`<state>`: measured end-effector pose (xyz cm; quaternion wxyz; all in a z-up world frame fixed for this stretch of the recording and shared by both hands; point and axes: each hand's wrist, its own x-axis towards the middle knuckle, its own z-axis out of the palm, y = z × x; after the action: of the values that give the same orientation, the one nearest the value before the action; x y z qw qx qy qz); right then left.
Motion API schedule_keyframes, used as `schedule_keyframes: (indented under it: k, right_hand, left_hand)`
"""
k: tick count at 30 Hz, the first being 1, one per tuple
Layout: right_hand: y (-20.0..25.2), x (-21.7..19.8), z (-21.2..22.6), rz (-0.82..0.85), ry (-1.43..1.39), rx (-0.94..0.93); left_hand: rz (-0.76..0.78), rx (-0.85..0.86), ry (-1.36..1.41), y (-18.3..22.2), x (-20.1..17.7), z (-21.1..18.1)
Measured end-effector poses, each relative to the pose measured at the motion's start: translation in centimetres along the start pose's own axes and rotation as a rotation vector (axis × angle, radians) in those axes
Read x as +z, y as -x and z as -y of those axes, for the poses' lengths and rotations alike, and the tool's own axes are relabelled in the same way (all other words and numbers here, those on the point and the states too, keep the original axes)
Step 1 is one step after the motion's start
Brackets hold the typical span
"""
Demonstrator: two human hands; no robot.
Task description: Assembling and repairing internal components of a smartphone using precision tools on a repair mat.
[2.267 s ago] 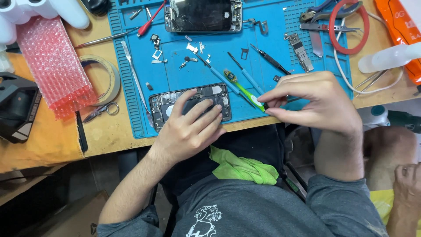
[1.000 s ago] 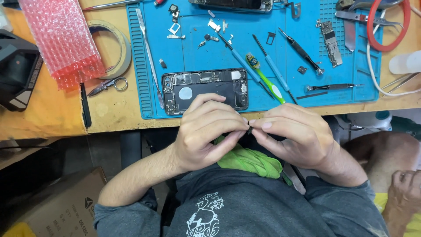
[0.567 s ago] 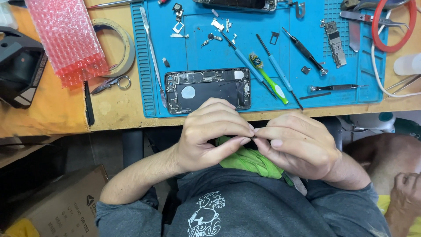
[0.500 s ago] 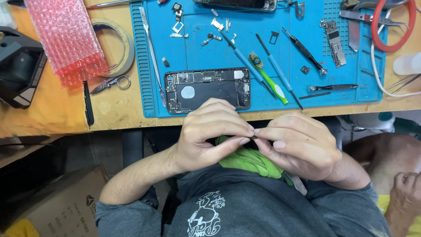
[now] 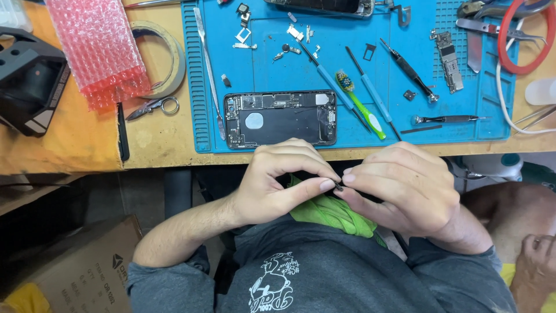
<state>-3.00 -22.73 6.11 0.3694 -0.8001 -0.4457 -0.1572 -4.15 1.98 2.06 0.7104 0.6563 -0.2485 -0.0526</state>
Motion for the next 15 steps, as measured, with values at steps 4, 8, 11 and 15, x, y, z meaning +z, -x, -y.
schedule_keyframes:
  k: [4,8,11,15]
  right_hand:
    - [-2.2,-0.9,0.6,0.148,-0.010,-0.006]
    - [-1.9,-1.6,1.2,0.229,0.072,-0.036]
    - [-1.6,-1.8,1.2,0.290,0.141,-0.057]
    - [-1.9,-1.6,0.7,0.367,0.119,-0.052]
  left_hand:
    - [0.005,-0.066,-0.011,0.3,0.2,-0.1]
    - [0.058,-0.156,-0.039,0.3,0.7,-0.5]
    - [0.105,-0.234,-0.050,0.7,1.1,-0.3]
    - [0.162,-0.275,-0.121,0.9,1.2,0.2]
